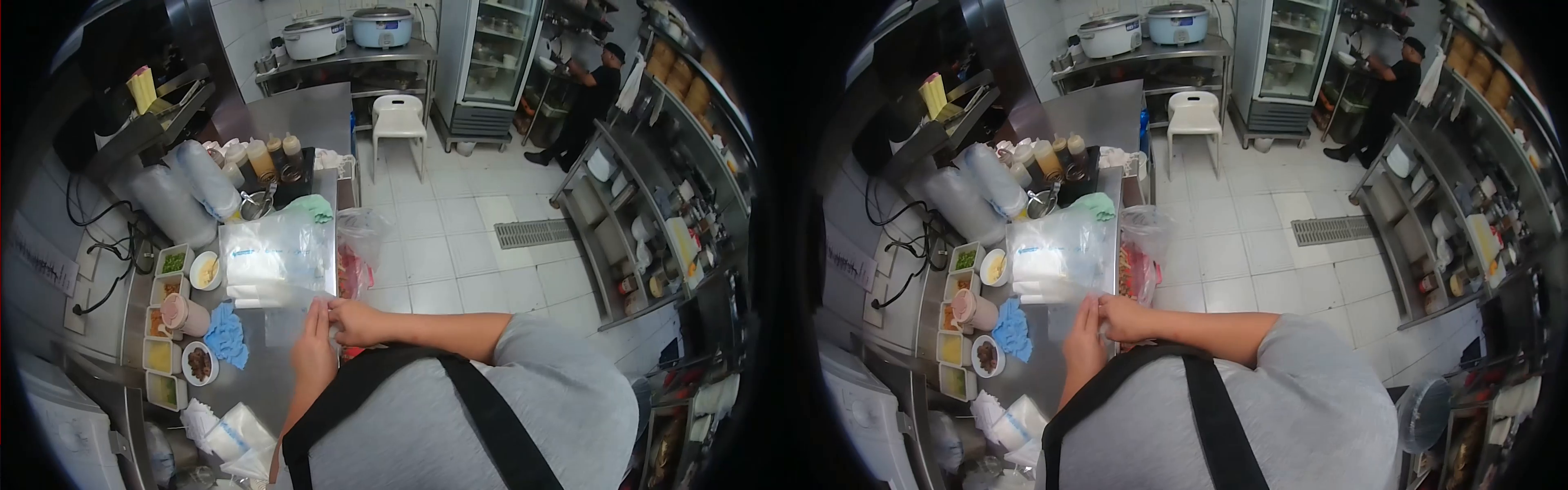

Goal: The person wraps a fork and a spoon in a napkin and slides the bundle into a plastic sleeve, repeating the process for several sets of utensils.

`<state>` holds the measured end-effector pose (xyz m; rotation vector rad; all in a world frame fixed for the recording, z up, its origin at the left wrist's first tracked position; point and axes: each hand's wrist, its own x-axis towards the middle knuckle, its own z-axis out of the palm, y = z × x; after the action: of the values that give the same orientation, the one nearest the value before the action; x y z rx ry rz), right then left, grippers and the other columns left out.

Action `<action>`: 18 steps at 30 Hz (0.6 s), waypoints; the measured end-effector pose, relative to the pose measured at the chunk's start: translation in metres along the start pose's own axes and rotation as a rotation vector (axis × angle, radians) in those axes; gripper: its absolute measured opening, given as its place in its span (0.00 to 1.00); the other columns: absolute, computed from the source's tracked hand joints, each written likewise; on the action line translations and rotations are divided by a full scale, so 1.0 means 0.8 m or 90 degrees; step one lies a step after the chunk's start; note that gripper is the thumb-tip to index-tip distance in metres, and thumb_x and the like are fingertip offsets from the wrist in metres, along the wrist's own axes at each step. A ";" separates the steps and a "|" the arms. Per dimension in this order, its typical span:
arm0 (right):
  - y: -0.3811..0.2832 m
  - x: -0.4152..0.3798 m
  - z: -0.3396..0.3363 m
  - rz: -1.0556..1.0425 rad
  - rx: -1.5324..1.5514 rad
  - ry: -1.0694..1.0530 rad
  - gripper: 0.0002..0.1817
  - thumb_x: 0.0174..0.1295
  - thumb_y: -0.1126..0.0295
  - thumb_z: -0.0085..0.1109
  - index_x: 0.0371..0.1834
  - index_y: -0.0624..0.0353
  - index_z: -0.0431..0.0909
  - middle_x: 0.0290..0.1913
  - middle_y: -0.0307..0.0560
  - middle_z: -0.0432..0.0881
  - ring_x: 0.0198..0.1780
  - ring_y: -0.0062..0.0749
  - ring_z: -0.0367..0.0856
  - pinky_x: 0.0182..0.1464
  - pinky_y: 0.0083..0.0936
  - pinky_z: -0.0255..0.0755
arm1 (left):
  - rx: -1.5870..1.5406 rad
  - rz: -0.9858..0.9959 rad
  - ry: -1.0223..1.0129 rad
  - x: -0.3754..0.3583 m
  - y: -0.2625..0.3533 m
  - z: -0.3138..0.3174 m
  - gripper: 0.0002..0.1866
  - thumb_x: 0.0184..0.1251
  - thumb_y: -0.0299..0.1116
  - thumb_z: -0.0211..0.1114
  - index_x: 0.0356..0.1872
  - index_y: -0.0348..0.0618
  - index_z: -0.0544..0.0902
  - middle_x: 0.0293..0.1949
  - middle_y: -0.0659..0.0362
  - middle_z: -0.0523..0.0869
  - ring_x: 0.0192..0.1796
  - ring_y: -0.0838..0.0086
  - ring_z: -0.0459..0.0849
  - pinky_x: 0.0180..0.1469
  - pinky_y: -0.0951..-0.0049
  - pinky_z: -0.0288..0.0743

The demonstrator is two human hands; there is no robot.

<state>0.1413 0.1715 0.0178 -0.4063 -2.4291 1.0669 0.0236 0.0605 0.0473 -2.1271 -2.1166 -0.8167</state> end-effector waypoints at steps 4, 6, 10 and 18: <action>-0.009 0.017 0.004 0.118 0.095 0.141 0.15 0.55 0.69 0.58 0.45 0.65 0.80 0.45 0.64 0.79 0.47 0.58 0.78 0.53 0.38 0.72 | -0.035 -0.010 -0.006 0.008 0.028 -0.029 0.39 0.49 0.14 0.54 0.69 0.43 0.67 0.69 0.53 0.68 0.46 0.54 0.84 0.42 0.63 0.78; -0.018 0.021 0.002 0.133 0.157 0.141 0.18 0.58 0.68 0.58 0.50 0.65 0.79 0.45 0.63 0.81 0.52 0.55 0.79 0.56 0.35 0.71 | -0.032 0.019 0.015 0.009 0.025 -0.030 0.40 0.47 0.14 0.54 0.69 0.44 0.67 0.70 0.55 0.68 0.46 0.55 0.84 0.42 0.64 0.78; -0.028 0.028 -0.008 0.127 0.293 0.174 0.22 0.58 0.67 0.60 0.56 0.63 0.77 0.52 0.63 0.79 0.56 0.51 0.78 0.58 0.35 0.70 | -0.067 0.064 0.069 0.016 0.029 -0.031 0.40 0.45 0.13 0.54 0.67 0.46 0.70 0.68 0.56 0.71 0.51 0.57 0.83 0.44 0.65 0.79; 0.014 0.038 0.014 0.042 -0.127 0.145 0.30 0.51 0.73 0.63 0.62 0.53 0.73 0.61 0.58 0.72 0.66 0.47 0.69 0.66 0.39 0.63 | -0.175 0.270 -0.033 0.012 0.064 -0.037 0.40 0.42 0.16 0.60 0.65 0.47 0.73 0.66 0.56 0.72 0.44 0.64 0.85 0.39 0.71 0.80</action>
<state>0.1103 0.1854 0.0117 -0.6417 -2.3368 0.7590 0.0614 0.0546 0.0938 -2.6235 -1.5468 -1.0502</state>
